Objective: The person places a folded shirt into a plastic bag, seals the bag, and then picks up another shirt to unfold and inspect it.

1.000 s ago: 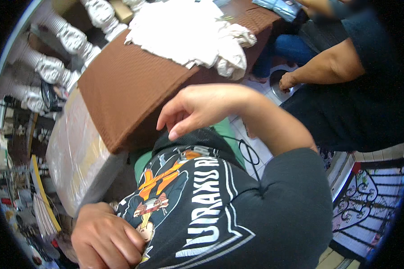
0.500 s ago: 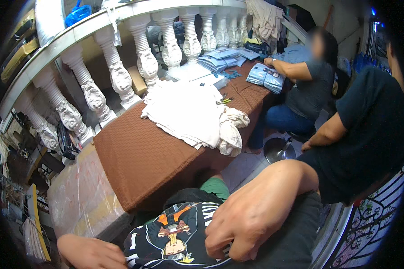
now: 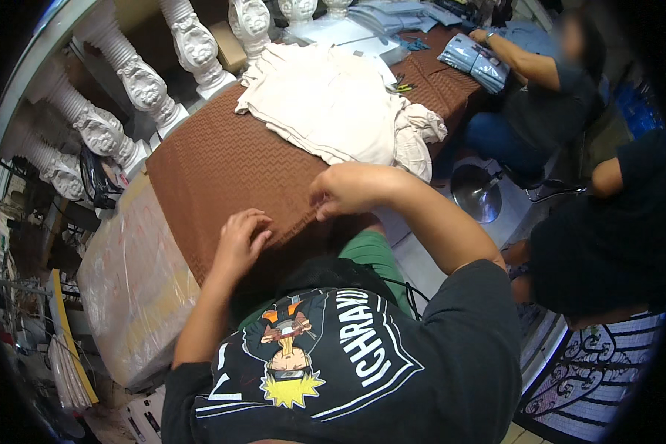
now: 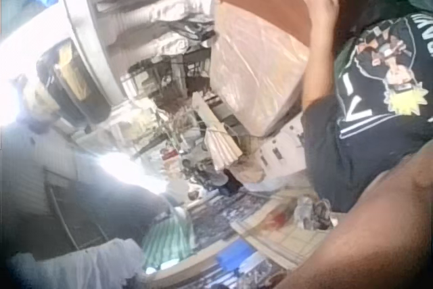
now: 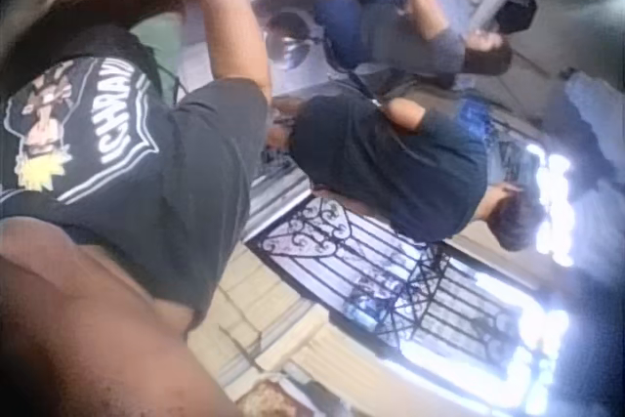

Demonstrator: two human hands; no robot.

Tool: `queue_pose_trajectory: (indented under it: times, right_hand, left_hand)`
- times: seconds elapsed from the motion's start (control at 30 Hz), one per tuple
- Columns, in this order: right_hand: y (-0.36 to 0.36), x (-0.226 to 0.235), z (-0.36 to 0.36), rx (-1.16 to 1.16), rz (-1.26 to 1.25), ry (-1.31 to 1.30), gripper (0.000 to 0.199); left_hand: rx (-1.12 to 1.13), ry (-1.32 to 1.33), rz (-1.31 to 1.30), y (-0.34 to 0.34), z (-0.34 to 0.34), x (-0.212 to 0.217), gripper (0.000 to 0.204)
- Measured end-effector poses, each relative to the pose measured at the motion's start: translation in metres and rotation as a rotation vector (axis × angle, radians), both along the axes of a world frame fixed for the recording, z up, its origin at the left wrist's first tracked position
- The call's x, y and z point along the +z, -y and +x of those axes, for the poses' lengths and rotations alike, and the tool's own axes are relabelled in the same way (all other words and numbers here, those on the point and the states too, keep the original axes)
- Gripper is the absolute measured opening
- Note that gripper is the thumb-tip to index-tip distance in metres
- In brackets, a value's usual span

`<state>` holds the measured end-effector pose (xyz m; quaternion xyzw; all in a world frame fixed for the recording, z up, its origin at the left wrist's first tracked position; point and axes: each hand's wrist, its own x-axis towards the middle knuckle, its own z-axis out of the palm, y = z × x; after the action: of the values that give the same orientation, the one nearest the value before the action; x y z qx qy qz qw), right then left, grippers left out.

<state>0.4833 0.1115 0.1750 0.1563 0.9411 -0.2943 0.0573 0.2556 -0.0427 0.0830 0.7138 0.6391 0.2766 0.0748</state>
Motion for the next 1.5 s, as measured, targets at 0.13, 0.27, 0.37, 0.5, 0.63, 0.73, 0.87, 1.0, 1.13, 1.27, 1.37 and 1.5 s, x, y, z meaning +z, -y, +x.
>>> queue_pose_trajectory:
  times: [0.13,0.27,0.37,0.5,0.63,0.73,0.87,1.0,1.13,1.27,1.37,1.5]
  right_hand:
    - [-0.084,-0.036,-0.001,-0.394,0.176,-0.242,0.026]
    - [-0.217,-0.069,0.049,-0.933,0.322,-0.473,0.019]
    - [-0.283,-0.09,0.072,-1.192,-0.105,-0.547,0.02]
    - [-0.323,-0.116,0.06,-1.285,-0.45,-0.627,0.025]
    - [-0.324,-0.109,0.035,-1.279,-0.519,-0.496,0.034]
    - [-0.329,-0.1,0.033,-1.194,-0.565,-0.457,0.037]
    - [-0.337,-0.083,0.032,-1.097,-0.503,-0.551,0.028]
    - [-0.342,-0.09,0.031,-1.176,-0.474,-0.54,0.035]
    - [-0.341,-0.115,0.034,-1.214,-0.346,-0.446,0.05]
    - [-0.342,-0.11,0.02,-1.205,-0.118,-0.164,0.049]
    - [-0.355,-0.111,0.03,-1.233,0.115,-0.045,0.051]
    - [-0.362,-0.112,0.045,-1.249,0.117,-0.142,0.044]
  left_hand:
    - [0.174,0.001,0.061,0.014,0.014,-0.037,0.023]
    - [0.198,0.02,0.069,0.005,0.017,-0.037,0.017]
    - [0.226,-0.003,0.067,0.001,0.019,-0.039,0.014]
    - [0.254,-0.009,0.062,-0.002,0.02,-0.04,0.015]
    - [0.264,-0.015,0.034,-0.004,0.023,-0.034,0.012]
    - [0.269,-0.013,0.029,-0.005,0.024,-0.034,0.012]
    - [0.27,-0.022,0.028,-0.004,0.024,-0.034,0.013]
    - [0.267,-0.025,0.044,-0.003,0.023,-0.034,0.013]
    - [0.266,-0.017,0.078,-0.005,0.023,-0.037,0.013]
    - [0.272,-0.01,0.083,-0.003,0.022,-0.038,0.013]
    - [0.274,-0.002,0.095,-0.003,0.024,-0.037,0.013]
    - [0.277,-0.013,0.099,-0.001,0.024,-0.038,0.014]
